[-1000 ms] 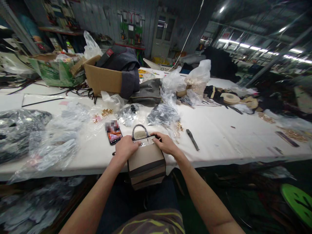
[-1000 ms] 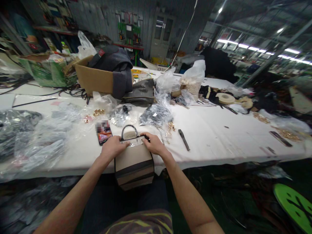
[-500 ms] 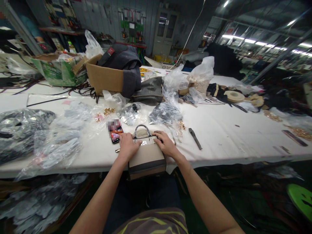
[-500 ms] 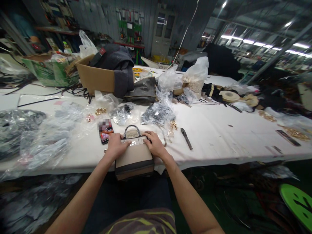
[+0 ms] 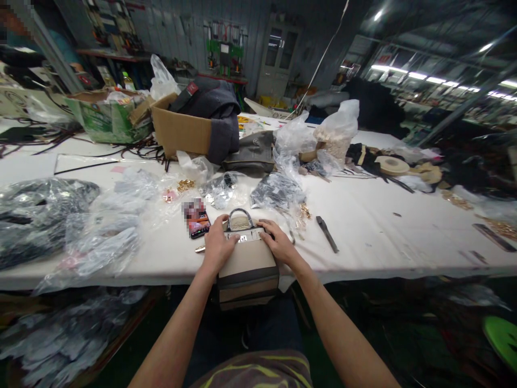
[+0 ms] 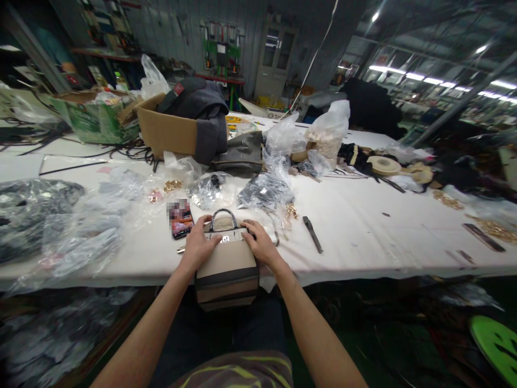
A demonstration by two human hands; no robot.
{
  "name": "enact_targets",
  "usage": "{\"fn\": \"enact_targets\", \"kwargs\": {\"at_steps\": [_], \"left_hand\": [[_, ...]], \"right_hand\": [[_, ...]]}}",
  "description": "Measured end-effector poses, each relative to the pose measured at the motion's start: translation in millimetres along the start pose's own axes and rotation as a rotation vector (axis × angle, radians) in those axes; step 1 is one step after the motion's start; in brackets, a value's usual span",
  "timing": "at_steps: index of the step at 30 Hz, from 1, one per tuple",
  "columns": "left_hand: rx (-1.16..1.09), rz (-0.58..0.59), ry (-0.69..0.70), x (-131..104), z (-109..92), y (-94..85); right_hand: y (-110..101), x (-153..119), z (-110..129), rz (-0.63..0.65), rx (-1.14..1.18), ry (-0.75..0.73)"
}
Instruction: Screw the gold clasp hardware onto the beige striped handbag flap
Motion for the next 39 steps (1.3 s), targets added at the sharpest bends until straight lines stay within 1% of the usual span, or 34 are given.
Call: {"fn": "enact_targets", "kwargs": {"at_steps": [6, 9, 15, 39], "left_hand": [[-0.057, 0.016, 0.004, 4, 7, 2.1], [-0.048, 0.009, 0.016, 4, 7, 2.3], [-0.015, 0.01, -0.017, 4, 6, 2.1], [0.001, 0.004, 0.005, 1, 4, 1.9]], "right_hand": [[3, -3, -1, -0.019, -0.029, -0.019], [7, -5, -2, -0.038, -0.067, -0.03], [12, -10, -3, -0.078, -0.098, -0.026], [10, -13, 0, -0.091, -0.087, -0.044]]}}
Point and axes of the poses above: each hand's wrist, its own x-axis towards the middle knuckle, its own y-axis out of the palm, z = x × y, the point moved 3 cm from there along x, towards the middle knuckle, and after that the axes turned 9 degrees about -x, right-handed, at the moved point
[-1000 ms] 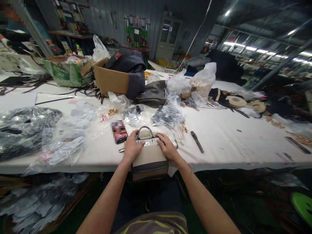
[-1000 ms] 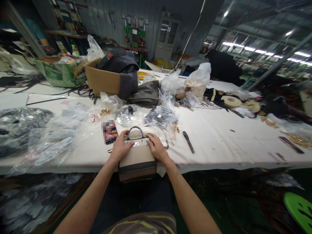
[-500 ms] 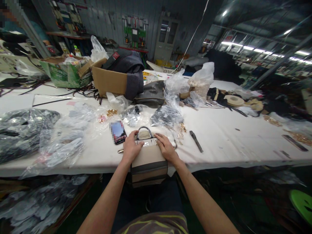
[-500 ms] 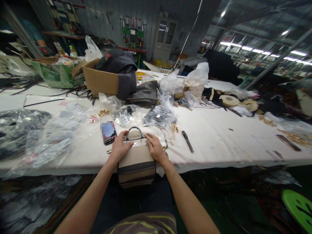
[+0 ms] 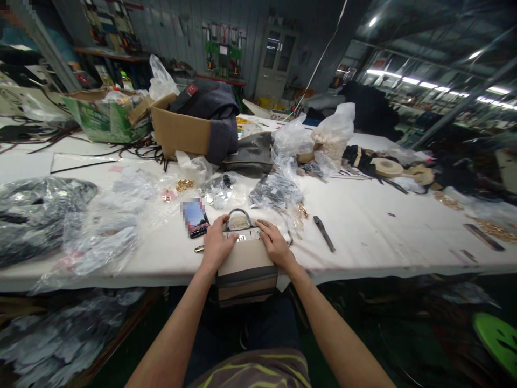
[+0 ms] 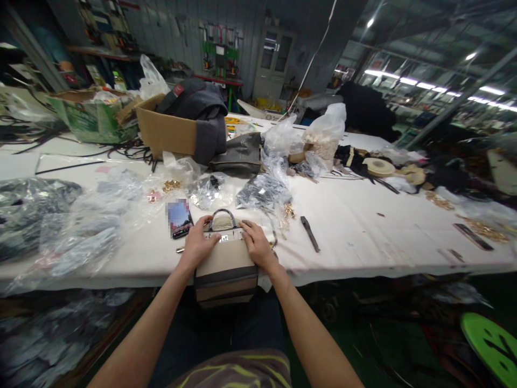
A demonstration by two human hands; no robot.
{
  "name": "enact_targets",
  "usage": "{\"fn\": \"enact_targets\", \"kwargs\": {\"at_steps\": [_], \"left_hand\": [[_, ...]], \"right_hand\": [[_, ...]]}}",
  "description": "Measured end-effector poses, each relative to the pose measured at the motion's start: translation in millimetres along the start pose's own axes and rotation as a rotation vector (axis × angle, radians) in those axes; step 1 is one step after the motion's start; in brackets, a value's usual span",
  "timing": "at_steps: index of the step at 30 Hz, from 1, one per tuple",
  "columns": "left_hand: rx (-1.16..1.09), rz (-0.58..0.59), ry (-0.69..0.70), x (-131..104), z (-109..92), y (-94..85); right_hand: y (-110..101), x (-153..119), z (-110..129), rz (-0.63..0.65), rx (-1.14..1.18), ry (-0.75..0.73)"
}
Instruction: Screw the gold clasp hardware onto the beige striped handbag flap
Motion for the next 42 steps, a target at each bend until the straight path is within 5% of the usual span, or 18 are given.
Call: {"fn": "enact_targets", "kwargs": {"at_steps": [36, 42], "left_hand": [[0.029, 0.02, 0.017, 6, 7, 1.9], [0.025, 0.012, 0.023, 5, 6, 1.1]], "right_hand": [[-5, 17, -4, 0.118, 0.123, 0.042], [5, 7, 1, -0.019, 0.043, 0.033]]}}
Point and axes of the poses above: each hand's wrist, its own x-axis towards the middle knuckle, its own y-axis out of the palm, z = x × y, the point moved 3 cm from there along x, towards the middle knuckle, and after that the axes turned 9 degrees about -x, right-handed, at the moved point
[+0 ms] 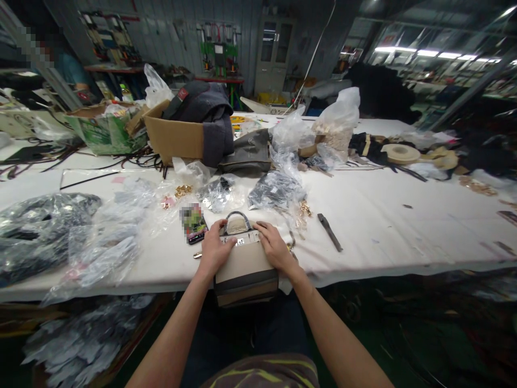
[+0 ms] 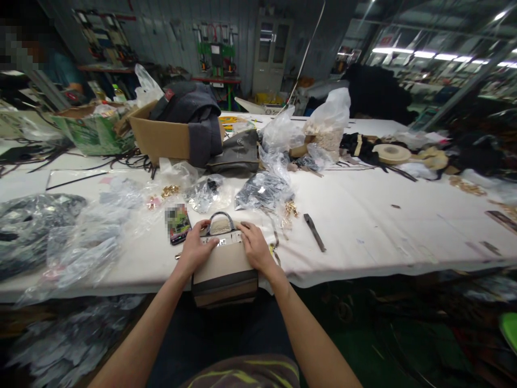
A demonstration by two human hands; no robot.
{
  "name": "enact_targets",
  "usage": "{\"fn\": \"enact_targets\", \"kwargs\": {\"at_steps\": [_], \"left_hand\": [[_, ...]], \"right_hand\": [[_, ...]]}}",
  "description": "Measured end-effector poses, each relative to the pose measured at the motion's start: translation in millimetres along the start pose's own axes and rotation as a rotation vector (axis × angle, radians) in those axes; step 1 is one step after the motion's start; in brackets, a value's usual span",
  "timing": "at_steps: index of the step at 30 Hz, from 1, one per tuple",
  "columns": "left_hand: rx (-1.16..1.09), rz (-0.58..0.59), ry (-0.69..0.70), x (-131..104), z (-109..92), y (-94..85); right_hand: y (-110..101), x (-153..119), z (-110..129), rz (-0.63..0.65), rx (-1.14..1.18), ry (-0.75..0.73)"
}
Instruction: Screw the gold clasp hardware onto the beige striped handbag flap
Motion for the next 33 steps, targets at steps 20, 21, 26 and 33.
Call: {"fn": "enact_targets", "kwargs": {"at_steps": [20, 21, 26, 33], "left_hand": [[0.007, 0.003, -0.001, 2, 5, 1.7], [0.013, 0.007, 0.002, 3, 5, 1.8], [0.012, 0.049, 0.013, 9, 13, 1.5], [-0.128, 0.172, -0.046, 16, 18, -7.4]], "right_hand": [[0, -3, 3, 0.004, -0.129, -0.069], [0, -2, 4, 0.01, -0.138, -0.07], [-3, 0, 8, 0.029, -0.185, -0.067], [-5, -1, 13, 0.032, -0.202, -0.073]]}}
Point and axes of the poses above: each hand's wrist, its own x-axis towards the middle knuckle, its own y-axis out of the palm, z = x × y, the point moved 3 cm from there along x, towards the middle knuckle, and after that the axes turned 9 degrees about -x, right-handed, at the moved point
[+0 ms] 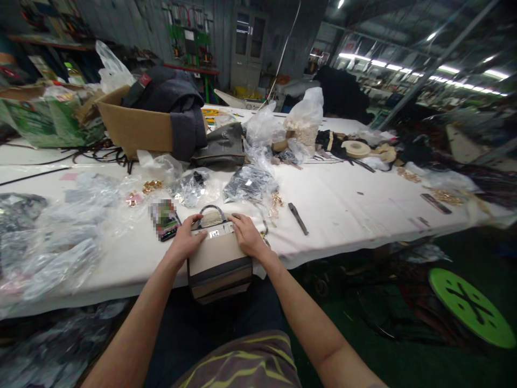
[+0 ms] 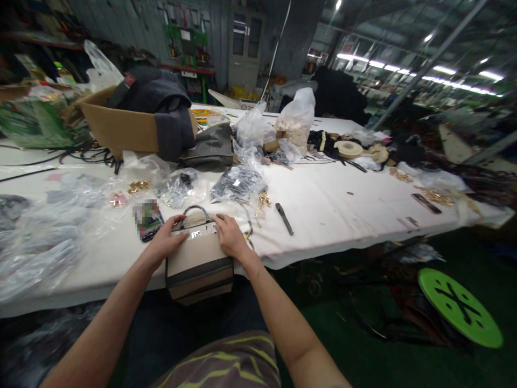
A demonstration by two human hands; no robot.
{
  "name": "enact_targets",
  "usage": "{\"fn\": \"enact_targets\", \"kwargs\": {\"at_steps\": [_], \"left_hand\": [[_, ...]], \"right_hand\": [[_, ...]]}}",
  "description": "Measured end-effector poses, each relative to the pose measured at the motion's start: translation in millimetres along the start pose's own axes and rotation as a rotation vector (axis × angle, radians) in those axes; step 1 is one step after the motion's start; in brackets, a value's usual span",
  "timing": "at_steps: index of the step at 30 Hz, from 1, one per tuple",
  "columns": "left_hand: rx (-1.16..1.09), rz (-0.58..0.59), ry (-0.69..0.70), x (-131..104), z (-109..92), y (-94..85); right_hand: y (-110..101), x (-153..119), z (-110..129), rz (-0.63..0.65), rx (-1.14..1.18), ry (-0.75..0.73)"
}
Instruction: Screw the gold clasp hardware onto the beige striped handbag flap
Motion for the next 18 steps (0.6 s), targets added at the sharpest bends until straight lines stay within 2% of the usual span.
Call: {"fn": "enact_targets", "kwargs": {"at_steps": [3, 8, 11, 18], "left_hand": [[-0.043, 0.04, -0.028, -3, -5, -0.9], [0.109, -0.051, 0.032, 0, -5, 4.4], [0.14, -0.072, 0.017, 0, -4, 8.0], [0.225, -0.025, -0.044, 0, -18, 10.3]], "right_hand": [[2, -1, -2, -0.006, 0.018, 0.001], [3, 5, -8, 0.039, 0.056, 0.019], [2, 9, -6, 0.067, 0.038, 0.02], [4, 3, 1, -0.016, -0.05, 0.004]]}}
Point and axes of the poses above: each hand's wrist, its own x-axis towards the middle knuckle, its own y-axis out of the palm, z = x × y, the point moved 3 cm from there along x, towards the middle knuckle, and after that the axes turned 9 degrees about -x, right-handed, at the moved point
